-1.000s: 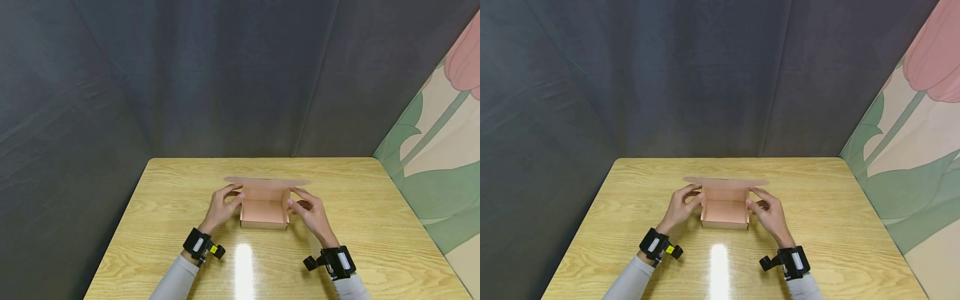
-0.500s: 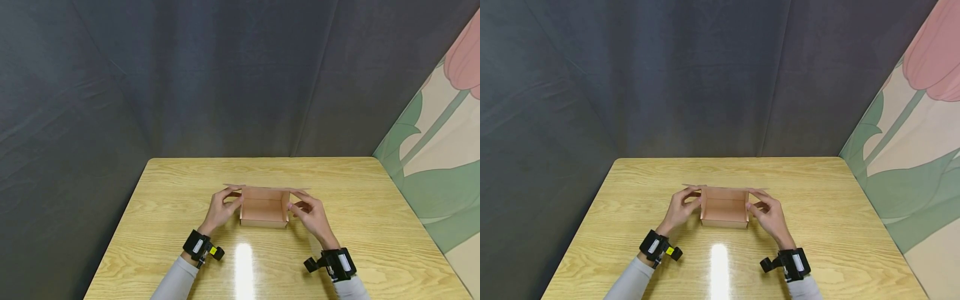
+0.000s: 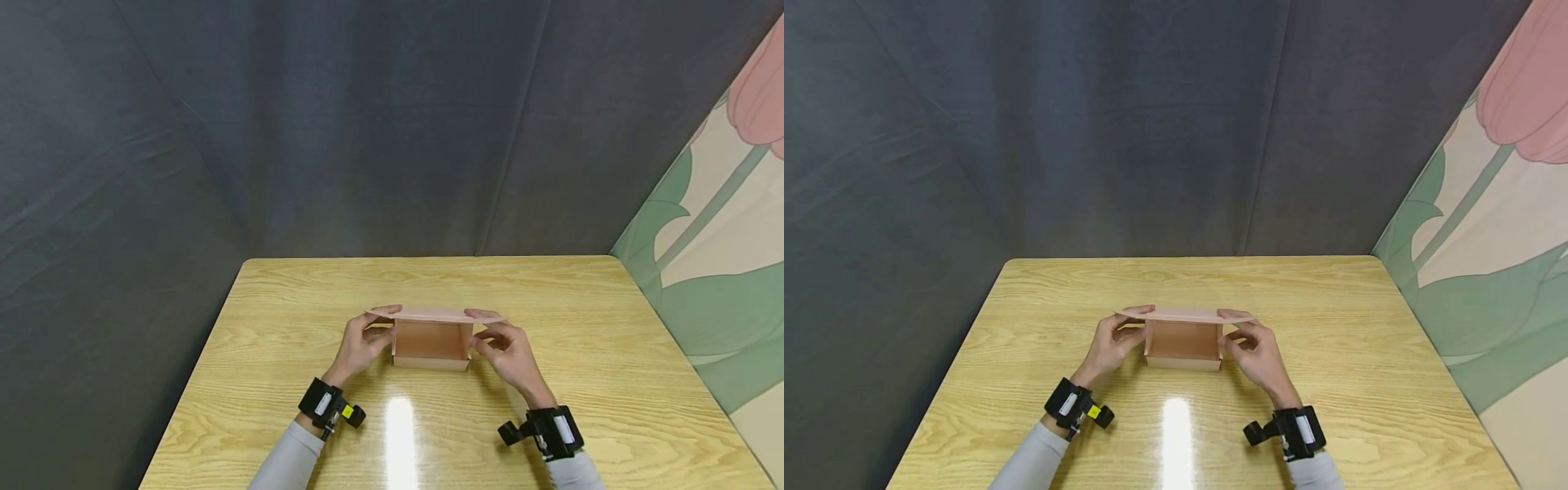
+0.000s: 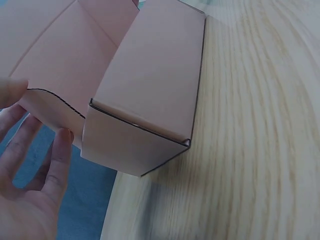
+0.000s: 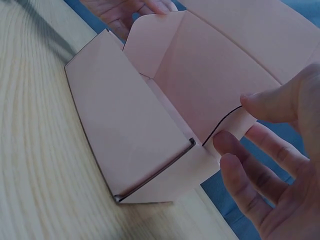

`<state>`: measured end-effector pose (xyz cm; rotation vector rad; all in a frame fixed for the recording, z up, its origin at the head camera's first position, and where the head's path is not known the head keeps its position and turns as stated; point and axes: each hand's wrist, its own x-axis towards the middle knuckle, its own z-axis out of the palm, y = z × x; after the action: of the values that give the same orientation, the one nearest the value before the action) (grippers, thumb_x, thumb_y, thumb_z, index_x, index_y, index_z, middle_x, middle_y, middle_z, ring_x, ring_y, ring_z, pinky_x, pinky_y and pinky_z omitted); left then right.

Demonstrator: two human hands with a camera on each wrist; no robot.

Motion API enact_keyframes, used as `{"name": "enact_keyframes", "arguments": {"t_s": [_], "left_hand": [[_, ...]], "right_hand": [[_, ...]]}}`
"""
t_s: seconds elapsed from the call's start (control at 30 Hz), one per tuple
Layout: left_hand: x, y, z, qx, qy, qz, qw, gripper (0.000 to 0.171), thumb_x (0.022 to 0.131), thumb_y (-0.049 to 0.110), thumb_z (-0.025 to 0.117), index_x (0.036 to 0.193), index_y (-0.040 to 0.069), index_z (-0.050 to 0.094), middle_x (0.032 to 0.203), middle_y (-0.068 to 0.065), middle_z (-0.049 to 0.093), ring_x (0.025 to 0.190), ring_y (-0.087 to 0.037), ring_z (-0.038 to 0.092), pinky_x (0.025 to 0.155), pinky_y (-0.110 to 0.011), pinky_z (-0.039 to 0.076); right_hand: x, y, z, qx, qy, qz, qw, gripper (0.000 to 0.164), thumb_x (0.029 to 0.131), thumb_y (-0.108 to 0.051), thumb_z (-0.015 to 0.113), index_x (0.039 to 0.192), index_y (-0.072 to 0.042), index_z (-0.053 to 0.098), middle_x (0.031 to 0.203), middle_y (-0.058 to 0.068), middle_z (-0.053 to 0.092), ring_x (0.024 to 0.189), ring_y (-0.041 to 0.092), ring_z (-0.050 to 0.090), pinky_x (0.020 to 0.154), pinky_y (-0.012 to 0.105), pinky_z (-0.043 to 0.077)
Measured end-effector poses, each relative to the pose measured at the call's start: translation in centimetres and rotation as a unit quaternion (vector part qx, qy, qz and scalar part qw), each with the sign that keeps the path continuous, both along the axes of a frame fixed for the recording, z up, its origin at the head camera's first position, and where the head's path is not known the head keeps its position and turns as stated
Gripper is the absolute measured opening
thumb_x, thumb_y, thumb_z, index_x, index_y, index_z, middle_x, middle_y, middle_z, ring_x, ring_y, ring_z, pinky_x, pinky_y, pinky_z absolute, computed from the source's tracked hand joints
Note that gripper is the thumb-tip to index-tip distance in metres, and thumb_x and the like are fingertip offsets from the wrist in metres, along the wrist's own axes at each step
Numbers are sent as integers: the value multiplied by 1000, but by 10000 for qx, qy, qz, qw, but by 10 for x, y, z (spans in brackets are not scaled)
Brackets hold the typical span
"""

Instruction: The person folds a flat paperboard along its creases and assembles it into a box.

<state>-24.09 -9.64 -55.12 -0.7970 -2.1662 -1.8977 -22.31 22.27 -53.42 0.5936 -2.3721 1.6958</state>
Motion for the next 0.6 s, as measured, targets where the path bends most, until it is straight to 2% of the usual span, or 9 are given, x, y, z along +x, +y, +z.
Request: {"name": "enact_keyframes", "arguments": {"t_s": [0.13,0.23,0.33,0.43,0.6], "left_hand": [[-1,-1,-2,-182,234,39,9996,39,100,-1,71,139,-1,67,143,-20,67,123,-31,70,99,-51,61],[-2,-2,-4,-264,307,88,9991,40,99,-1,72,139,1,67,144,-19,67,125,-27,69,101,-50,60],[-1,-4,-8,-247,351,116,9990,43,95,-7,74,138,2,68,144,-19,67,124,-30,69,102,-45,60],[0,-5,-11,-235,448,126,9986,49,90,-14,75,137,0,68,143,-22,67,121,-35,69,103,-40,60],[-2,-6,-12,-264,661,142,9974,51,87,-17,76,135,-3,68,141,-24,67,124,-40,67,109,-42,57]], "right_hand": [[-2,0,-1,-5,14,19,10000,33,93,12,72,123,1,78,143,20,65,105,24,72,76,25,62],[-3,0,-4,-58,84,70,9999,41,92,13,72,130,0,75,143,20,65,104,15,71,74,25,61],[-5,-1,-9,-11,285,118,9995,48,91,14,73,135,-3,72,143,20,66,104,6,68,68,25,57],[-8,-1,-14,60,530,156,9985,51,89,16,74,136,-3,71,142,20,66,104,3,64,64,26,50],[-11,-1,-19,54,667,236,9975,53,89,16,75,138,-2,70,143,20,65,102,3,61,63,26,46]]}}
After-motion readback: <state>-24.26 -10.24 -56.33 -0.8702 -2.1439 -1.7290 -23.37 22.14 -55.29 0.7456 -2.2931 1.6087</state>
